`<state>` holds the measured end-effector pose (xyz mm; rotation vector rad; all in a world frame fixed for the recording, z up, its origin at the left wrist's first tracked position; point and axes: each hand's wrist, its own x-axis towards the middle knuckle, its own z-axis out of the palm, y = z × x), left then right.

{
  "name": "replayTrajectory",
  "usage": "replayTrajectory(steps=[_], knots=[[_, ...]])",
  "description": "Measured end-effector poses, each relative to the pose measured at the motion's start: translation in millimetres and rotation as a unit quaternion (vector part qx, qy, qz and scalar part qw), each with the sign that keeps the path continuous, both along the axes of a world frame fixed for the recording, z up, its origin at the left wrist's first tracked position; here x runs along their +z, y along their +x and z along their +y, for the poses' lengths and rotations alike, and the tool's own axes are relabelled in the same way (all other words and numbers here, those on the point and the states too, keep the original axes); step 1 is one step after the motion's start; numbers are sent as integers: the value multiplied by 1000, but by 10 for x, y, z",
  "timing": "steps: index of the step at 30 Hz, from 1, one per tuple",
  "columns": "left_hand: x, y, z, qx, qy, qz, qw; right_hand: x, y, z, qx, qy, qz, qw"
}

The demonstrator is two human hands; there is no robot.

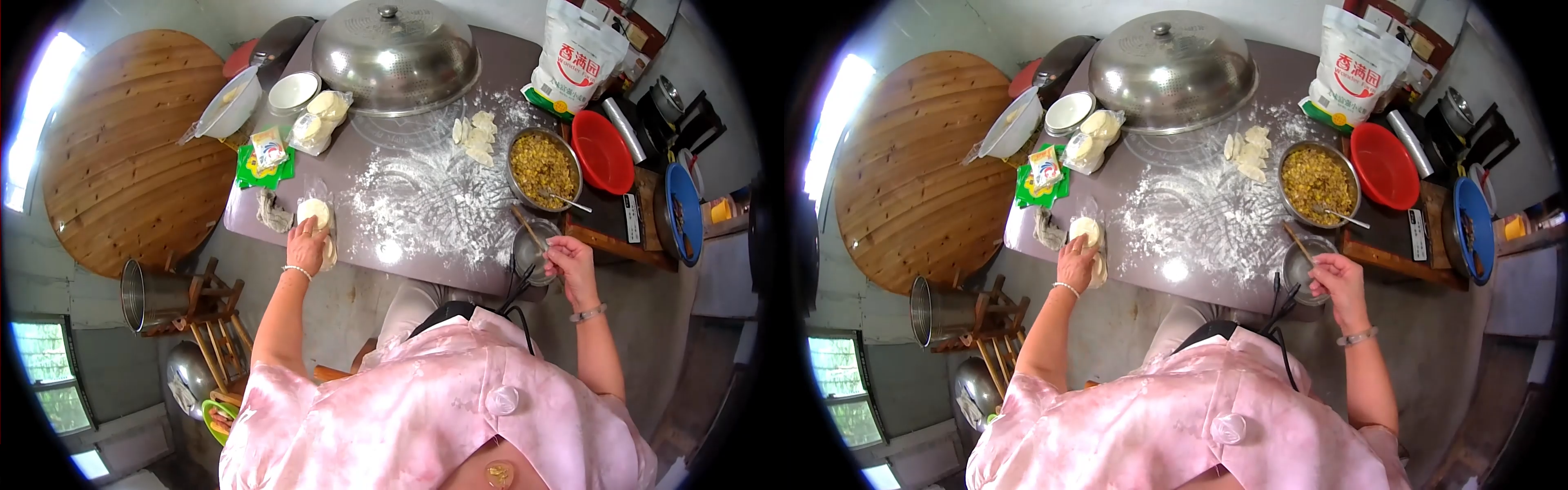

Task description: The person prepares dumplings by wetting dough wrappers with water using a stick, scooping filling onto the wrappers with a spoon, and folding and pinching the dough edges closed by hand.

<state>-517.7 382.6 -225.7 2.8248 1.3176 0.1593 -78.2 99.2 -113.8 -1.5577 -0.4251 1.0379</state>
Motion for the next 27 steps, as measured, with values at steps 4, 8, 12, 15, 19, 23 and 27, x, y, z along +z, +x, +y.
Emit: replayTrajectory(steps=[4,8,12,15,19,23,27], knots=[[11,-62,91,-37,-13,9,999,-42,8,-10,11,1,-5,1000],[-19,-93,165,-74,-16,-10,997,-42,-3,-8,9,5,-2,1000],[-95,-117,240,-97,21,-5,995,-48,8,3,13,9,-2,1000],[-77,-116,260,-123,34,-3,992,-52,16,0,14,9,-4,1000],[-25,-93,239,-159,10,-1,987,-38,68,-55,-1,-15,-11,1000],[89,24,164,-171,-18,-71,983,-221,240,-220,4,-102,-45,994],[106,138,112,-88,-24,-144,985,-345,309,-384,136,-325,-220,910]])
